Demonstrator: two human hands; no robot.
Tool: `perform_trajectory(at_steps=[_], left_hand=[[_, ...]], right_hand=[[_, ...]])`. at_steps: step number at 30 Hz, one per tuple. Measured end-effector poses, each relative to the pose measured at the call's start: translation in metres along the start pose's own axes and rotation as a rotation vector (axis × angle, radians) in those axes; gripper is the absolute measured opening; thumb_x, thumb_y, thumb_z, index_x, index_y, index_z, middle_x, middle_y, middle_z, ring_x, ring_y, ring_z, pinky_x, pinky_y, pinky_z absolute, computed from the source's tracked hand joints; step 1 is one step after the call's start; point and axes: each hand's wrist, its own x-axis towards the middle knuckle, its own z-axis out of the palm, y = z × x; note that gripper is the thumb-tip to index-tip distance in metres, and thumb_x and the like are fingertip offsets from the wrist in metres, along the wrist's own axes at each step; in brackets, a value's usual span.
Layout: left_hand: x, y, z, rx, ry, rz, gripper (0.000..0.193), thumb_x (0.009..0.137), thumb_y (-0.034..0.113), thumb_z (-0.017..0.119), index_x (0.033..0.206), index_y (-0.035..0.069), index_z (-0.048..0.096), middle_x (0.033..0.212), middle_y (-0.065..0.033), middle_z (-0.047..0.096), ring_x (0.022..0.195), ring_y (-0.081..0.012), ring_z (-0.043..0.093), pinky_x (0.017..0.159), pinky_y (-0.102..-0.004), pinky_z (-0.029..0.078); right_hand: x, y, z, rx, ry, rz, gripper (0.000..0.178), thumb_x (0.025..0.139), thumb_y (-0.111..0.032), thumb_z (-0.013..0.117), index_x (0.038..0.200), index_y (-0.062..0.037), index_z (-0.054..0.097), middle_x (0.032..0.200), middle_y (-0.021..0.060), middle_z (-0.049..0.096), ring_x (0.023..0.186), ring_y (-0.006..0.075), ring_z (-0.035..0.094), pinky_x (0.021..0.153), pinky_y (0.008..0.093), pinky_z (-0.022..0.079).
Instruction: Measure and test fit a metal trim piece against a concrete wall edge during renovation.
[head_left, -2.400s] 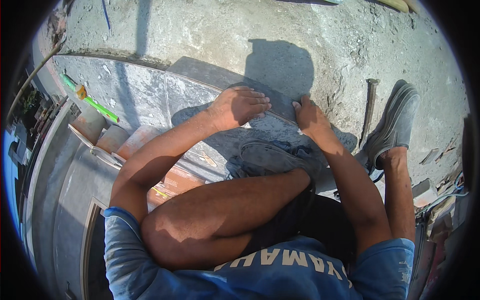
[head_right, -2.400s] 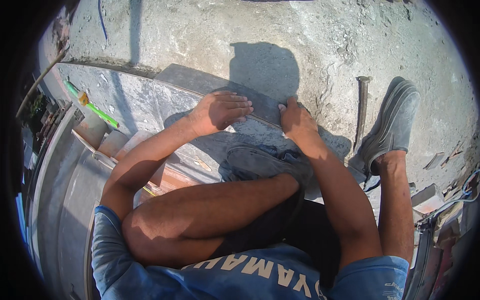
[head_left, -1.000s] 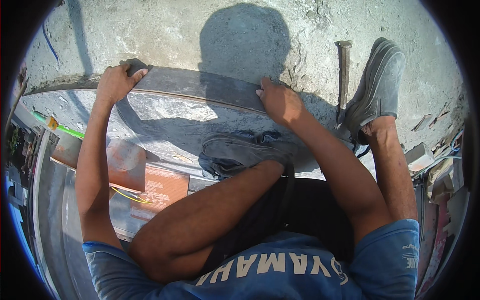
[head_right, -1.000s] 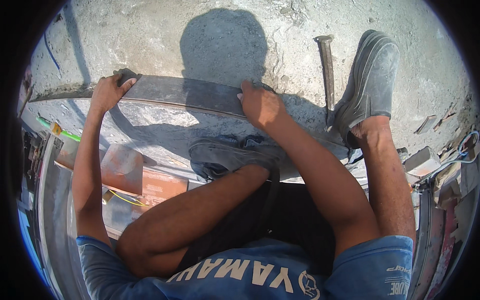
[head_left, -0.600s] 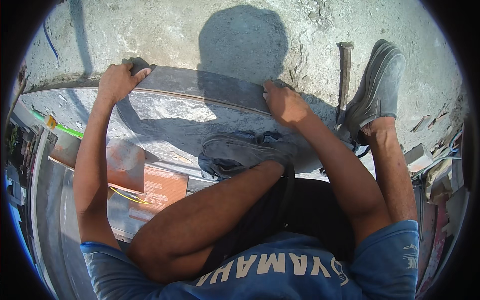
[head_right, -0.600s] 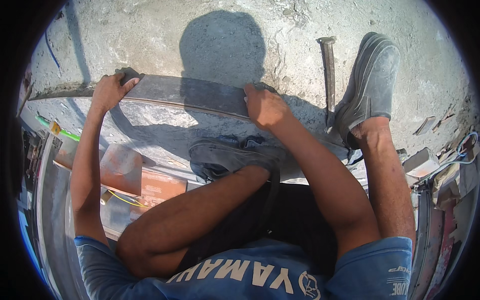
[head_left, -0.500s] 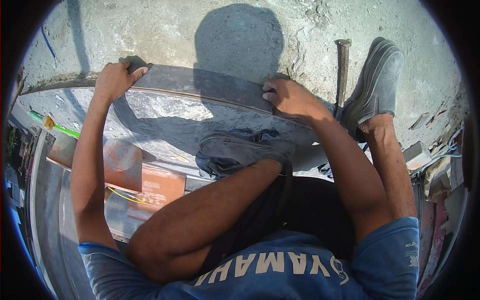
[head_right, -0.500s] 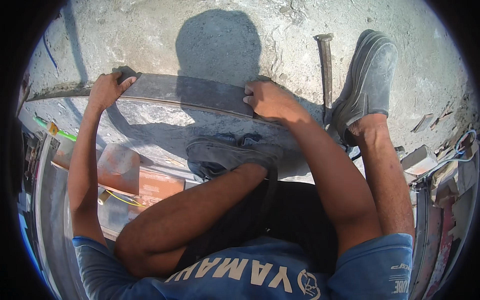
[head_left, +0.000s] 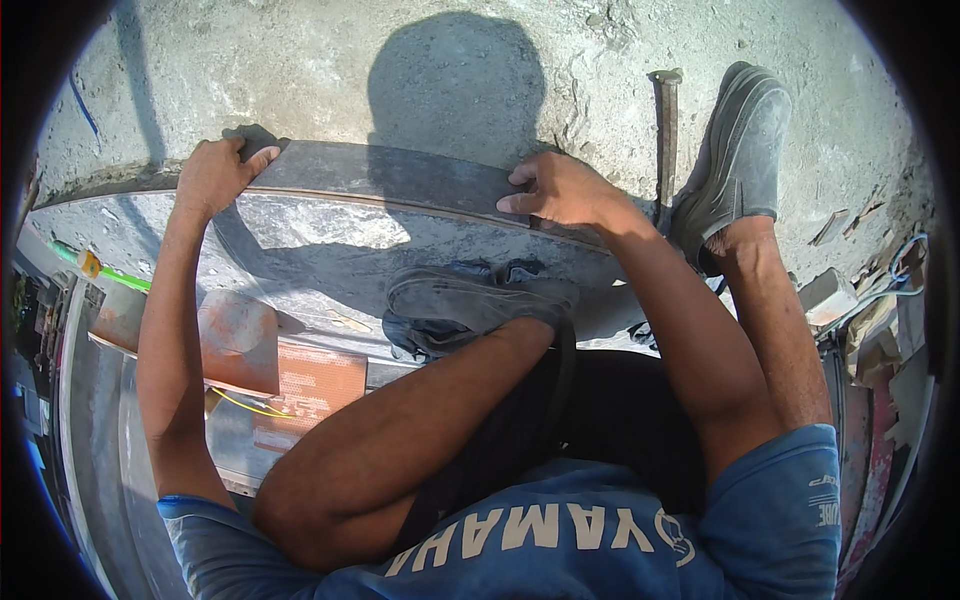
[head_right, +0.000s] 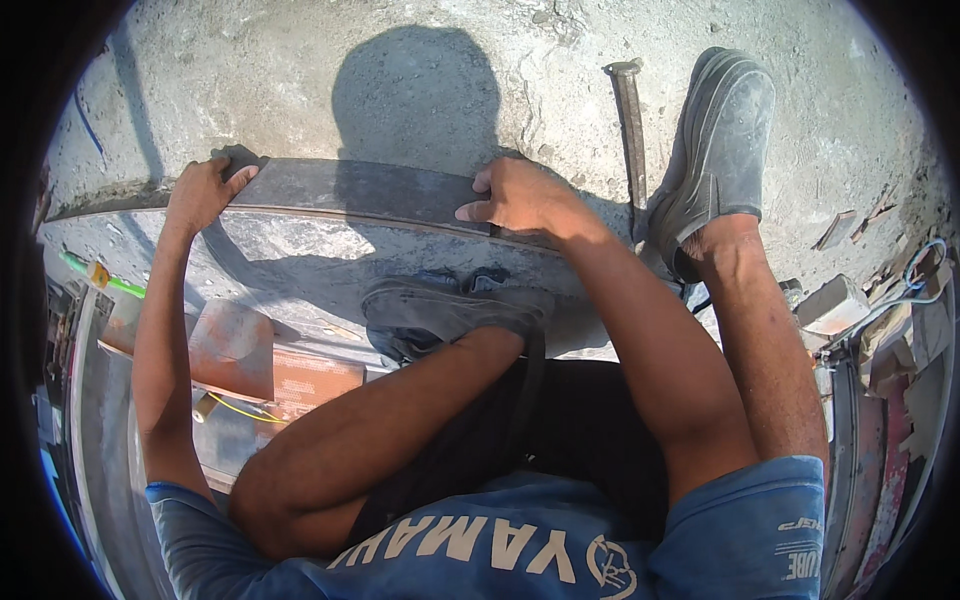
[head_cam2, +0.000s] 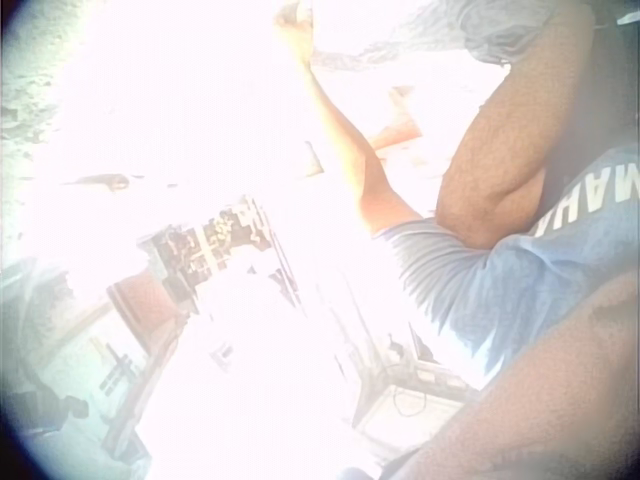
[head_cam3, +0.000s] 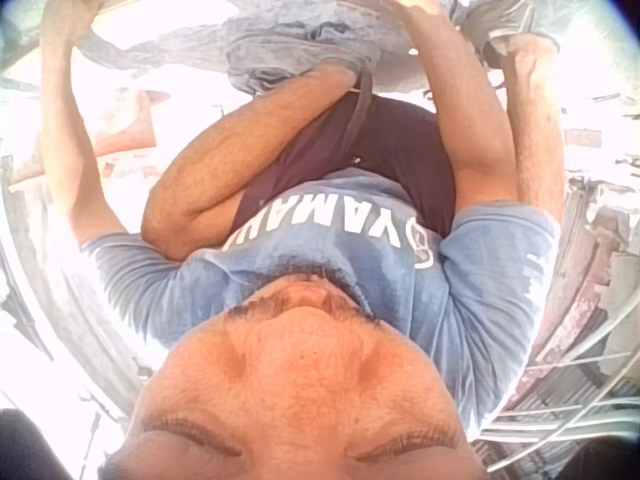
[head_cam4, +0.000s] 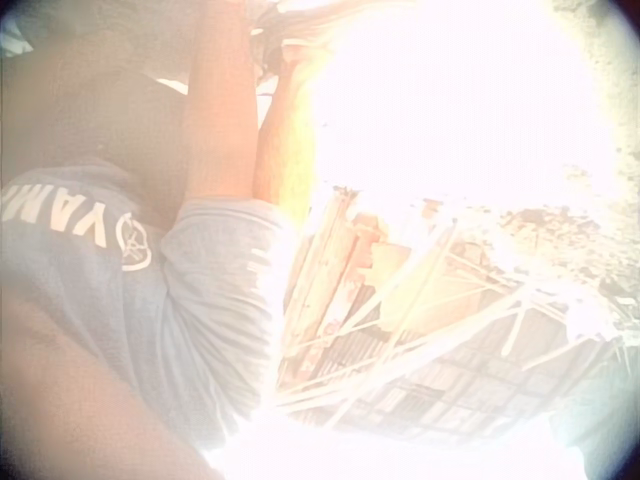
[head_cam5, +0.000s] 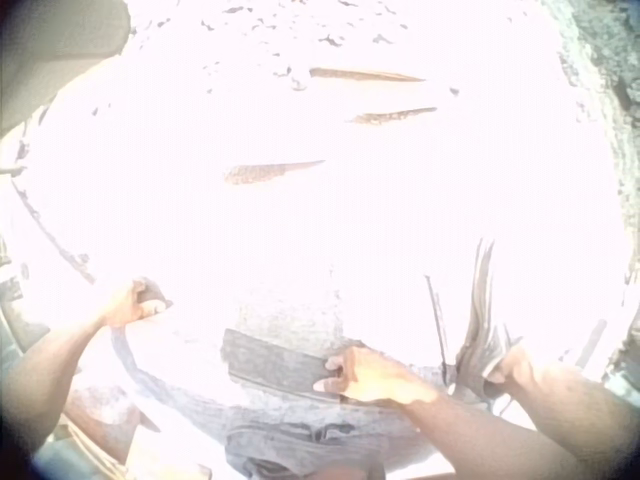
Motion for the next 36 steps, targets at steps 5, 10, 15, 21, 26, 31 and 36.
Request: perform_trajectory(at_steps=[5,10,15,21,26,31,36], left_hand=[[-0.001,0.000,0.004,0.059,-0.020,-0.017,0.068,0.092,0.060,0.053,0.109,-0.004,0.066,0.100,-0.0247,0.069,0.100,-0.0425,0.064,0.087,-0.0483,0.051],[0.000,0.002,0.008,0.102,-0.059,-0.052,0.074,0.092,0.066,0.046,0.120,-0.001,0.061,0.104,-0.0234,0.069,0.107,-0.0440,0.061,0.093,-0.0499,0.049],[-0.004,0.011,-0.003,0.133,-0.117,-0.074,0.073,0.095,0.065,0.041,0.121,0.000,0.061,0.102,-0.0234,0.070,0.108,-0.0440,0.061,0.095,-0.0489,0.048],[-0.051,0.062,0.007,-0.021,0.242,0.415,0.045,0.095,0.043,0.056,0.125,0.011,0.064,0.134,-0.0125,0.058,0.125,-0.0362,0.052,0.102,-0.0488,0.041],[-0.073,0.122,0.034,-0.314,0.354,0.641,0.038,0.088,0.032,0.067,0.119,0.012,0.066,0.126,-0.0084,0.062,0.123,-0.0269,0.054,0.102,-0.0443,0.042],[-0.069,0.123,0.052,-0.445,0.525,0.668,0.032,0.085,0.030,0.070,0.111,0.012,0.068,0.118,-0.0024,0.065,0.112,-0.0218,0.059,0.094,-0.0400,0.044],[-0.066,0.126,0.055,-0.432,0.576,0.666,0.029,0.085,0.032,0.069,0.106,0.012,0.068,0.113,0.0000,0.066,0.104,-0.0191,0.060,0.087,-0.0358,0.042]], right_hand=[[-0.002,-0.004,0.002,0.019,0.019,-0.015,0.058,0.078,-0.045,0.077,0.104,0.0065,0.068,0.090,0.0227,0.070,0.086,0.0357,0.068,0.080,0.0431,0.051],[-0.001,0.000,0.003,0.023,0.042,-0.009,0.059,0.079,-0.040,0.078,0.113,0.0058,0.064,0.099,0.0240,0.069,0.094,0.0351,0.067,0.083,0.0415,0.051],[-0.005,0.000,0.008,0.056,0.079,-0.060,0.055,0.081,-0.037,0.076,0.114,0.0048,0.063,0.102,0.0239,0.068,0.097,0.0350,0.067,0.084,0.0411,0.051],[-0.003,-0.001,0.004,0.115,0.042,-0.081,0.050,0.082,-0.036,0.077,0.109,0.0029,0.062,0.101,0.0221,0.068,0.091,0.0326,0.066,0.080,0.0416,0.050],[-0.003,0.005,0.006,0.162,0.040,-0.041,0.052,0.080,-0.038,0.079,0.109,0.0013,0.061,0.093,0.0208,0.067,0.083,0.0285,0.065,0.072,0.0400,0.050],[-0.002,0.000,0.002,0.176,-0.024,0.014,0.057,0.079,-0.042,0.080,0.111,0.0000,0.060,0.086,0.0183,0.066,0.081,0.0268,0.065,0.069,0.0383,0.050],[-0.009,-0.011,-0.002,0.042,0.025,0.011,0.061,0.079,-0.046,0.078,0.113,0.0001,0.059,0.090,0.0190,0.067,0.083,0.0281,0.065,0.072,0.0396,0.050]])
